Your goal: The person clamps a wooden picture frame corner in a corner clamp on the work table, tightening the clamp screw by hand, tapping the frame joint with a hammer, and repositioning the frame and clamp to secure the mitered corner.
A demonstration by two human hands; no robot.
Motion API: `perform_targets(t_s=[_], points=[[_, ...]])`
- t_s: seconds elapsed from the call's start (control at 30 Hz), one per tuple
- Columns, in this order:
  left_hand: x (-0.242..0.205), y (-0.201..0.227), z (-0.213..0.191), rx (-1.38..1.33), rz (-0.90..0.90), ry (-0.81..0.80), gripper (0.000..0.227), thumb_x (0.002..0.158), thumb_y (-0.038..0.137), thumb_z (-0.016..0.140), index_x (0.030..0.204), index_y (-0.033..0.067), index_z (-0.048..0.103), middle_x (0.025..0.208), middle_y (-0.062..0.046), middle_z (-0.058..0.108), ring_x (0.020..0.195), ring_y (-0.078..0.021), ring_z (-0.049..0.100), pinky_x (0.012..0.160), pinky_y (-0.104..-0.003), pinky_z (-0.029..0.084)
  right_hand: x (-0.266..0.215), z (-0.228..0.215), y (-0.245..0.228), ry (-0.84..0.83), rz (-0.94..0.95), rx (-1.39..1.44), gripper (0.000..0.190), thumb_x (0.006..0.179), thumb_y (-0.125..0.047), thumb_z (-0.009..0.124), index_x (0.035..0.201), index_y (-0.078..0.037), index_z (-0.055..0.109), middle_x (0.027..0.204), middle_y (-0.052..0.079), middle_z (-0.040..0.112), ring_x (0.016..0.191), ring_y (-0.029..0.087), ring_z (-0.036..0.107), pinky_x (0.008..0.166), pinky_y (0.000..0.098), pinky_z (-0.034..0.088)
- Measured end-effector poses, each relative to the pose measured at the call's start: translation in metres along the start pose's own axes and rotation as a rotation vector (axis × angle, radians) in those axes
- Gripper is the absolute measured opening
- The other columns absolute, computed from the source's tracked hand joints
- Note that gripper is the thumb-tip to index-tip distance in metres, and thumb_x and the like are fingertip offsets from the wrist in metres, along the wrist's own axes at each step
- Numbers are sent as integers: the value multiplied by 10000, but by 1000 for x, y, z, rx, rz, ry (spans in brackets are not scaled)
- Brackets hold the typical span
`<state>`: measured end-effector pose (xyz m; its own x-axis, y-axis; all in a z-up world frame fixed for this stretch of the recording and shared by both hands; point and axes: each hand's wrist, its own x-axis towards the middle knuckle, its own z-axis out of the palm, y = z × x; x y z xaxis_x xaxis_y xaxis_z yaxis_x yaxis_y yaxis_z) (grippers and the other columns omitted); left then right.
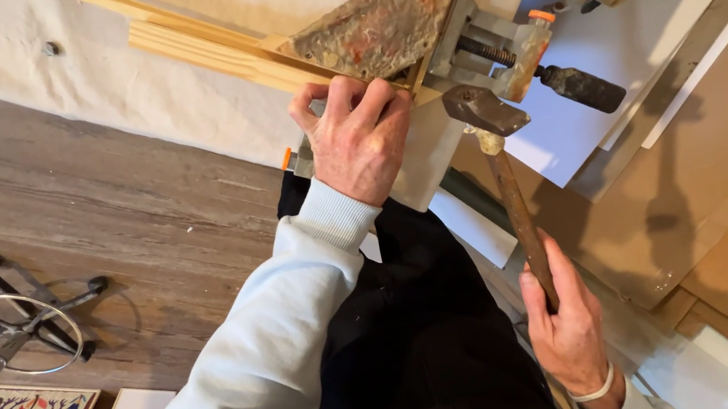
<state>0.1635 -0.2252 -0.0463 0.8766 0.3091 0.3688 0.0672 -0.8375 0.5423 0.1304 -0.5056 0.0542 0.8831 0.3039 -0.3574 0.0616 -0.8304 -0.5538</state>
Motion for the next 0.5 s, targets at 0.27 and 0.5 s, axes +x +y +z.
perform_targets(t_s=[0.27, 0.5], points=[[-2, -2, 5, -10, 29, 42, 82, 926, 125, 762, 978, 118, 698, 981, 42, 564, 1026, -182, 557, 1014, -495, 318, 8, 6, -16, -37, -84, -29, 492, 1014, -105, 581, 1485, 1, 483, 1227, 223, 671, 1033, 344, 703, 866, 390, 547], [-3, -2, 6, -17, 10, 34, 97, 901, 131, 755, 981, 109, 706, 980, 48, 567, 1030, -185, 558, 1017, -500, 319, 9, 10, -21, -53, -86, -56, 498, 1018, -96, 578, 1496, 1, 476, 1202, 229, 665, 1007, 366, 688, 844, 403, 545]])
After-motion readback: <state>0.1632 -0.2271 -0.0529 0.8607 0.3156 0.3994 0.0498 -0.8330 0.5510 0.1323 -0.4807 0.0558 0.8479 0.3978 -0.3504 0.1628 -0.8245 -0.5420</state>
